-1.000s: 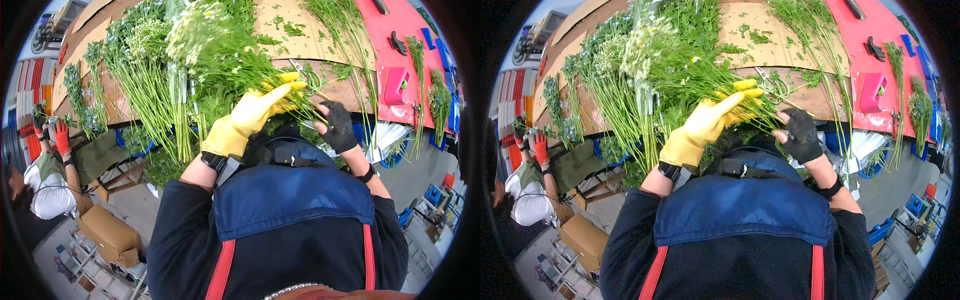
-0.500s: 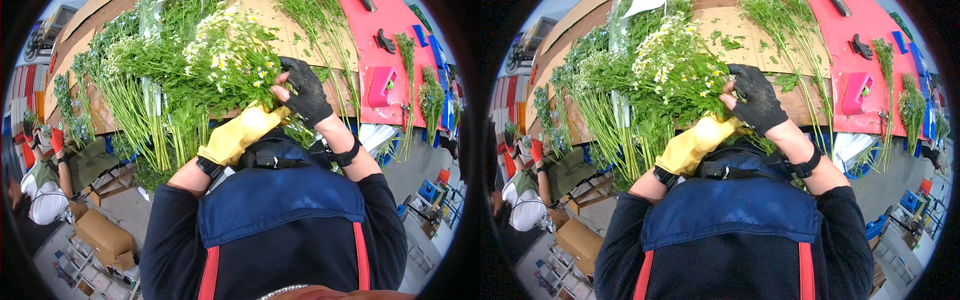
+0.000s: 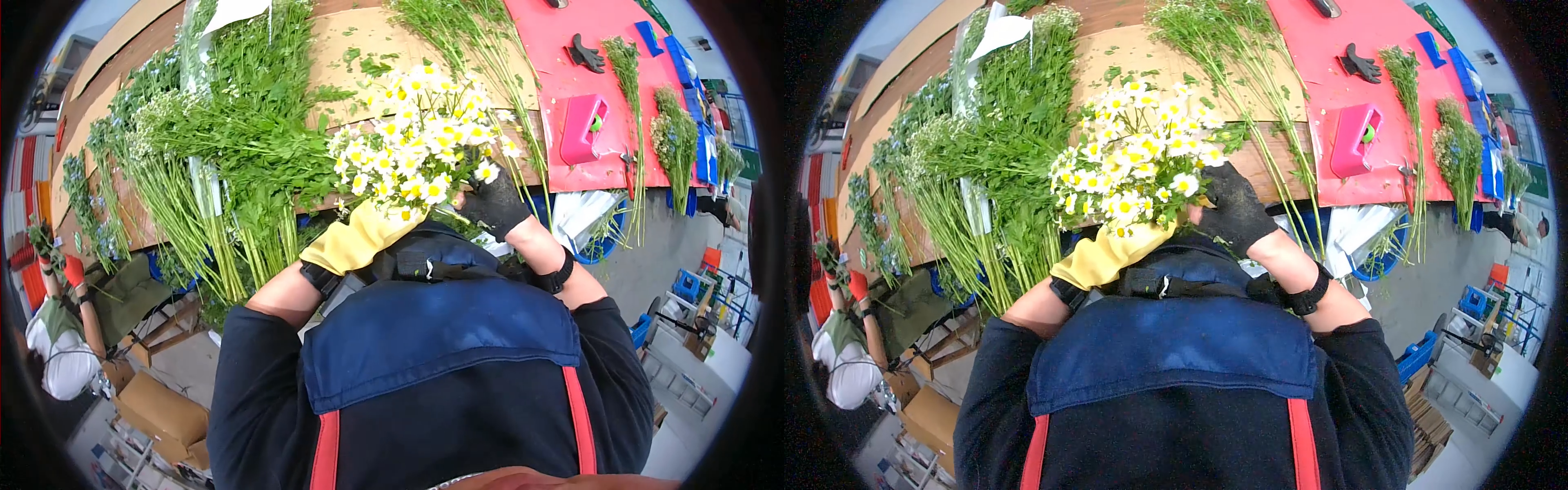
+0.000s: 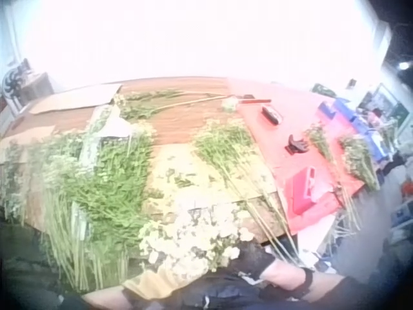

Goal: Gathering and bundling various green stems and small white flowers into an arrangement.

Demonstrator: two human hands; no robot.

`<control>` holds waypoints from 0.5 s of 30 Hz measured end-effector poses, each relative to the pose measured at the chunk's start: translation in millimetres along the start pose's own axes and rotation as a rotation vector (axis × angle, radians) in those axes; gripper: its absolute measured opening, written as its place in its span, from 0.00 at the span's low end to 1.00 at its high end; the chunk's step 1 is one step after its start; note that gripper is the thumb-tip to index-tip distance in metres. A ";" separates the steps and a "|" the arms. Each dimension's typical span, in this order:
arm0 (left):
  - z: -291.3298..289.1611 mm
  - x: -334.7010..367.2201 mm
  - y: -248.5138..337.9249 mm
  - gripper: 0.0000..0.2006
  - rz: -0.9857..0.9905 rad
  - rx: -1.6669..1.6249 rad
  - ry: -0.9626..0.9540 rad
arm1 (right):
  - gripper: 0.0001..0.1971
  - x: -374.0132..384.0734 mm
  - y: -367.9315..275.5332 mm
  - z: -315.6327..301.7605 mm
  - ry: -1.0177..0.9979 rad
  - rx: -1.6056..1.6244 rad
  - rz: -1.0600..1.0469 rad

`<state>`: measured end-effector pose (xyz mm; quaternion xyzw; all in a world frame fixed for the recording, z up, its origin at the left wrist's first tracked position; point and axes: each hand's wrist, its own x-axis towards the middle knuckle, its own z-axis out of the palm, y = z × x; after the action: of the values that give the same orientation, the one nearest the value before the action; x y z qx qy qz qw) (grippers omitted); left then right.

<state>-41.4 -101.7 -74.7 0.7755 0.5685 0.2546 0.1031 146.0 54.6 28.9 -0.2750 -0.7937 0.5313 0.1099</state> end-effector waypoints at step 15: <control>26.4 6.7 -5.1 0.17 0.063 -0.035 -0.007 | 0.24 -10.7 6.5 -9.8 -0.008 -0.120 0.022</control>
<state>-30.6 -90.3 -97.5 0.7918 0.5391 0.2649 0.1106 161.5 58.3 28.3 -0.2874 -0.8216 0.4851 0.0842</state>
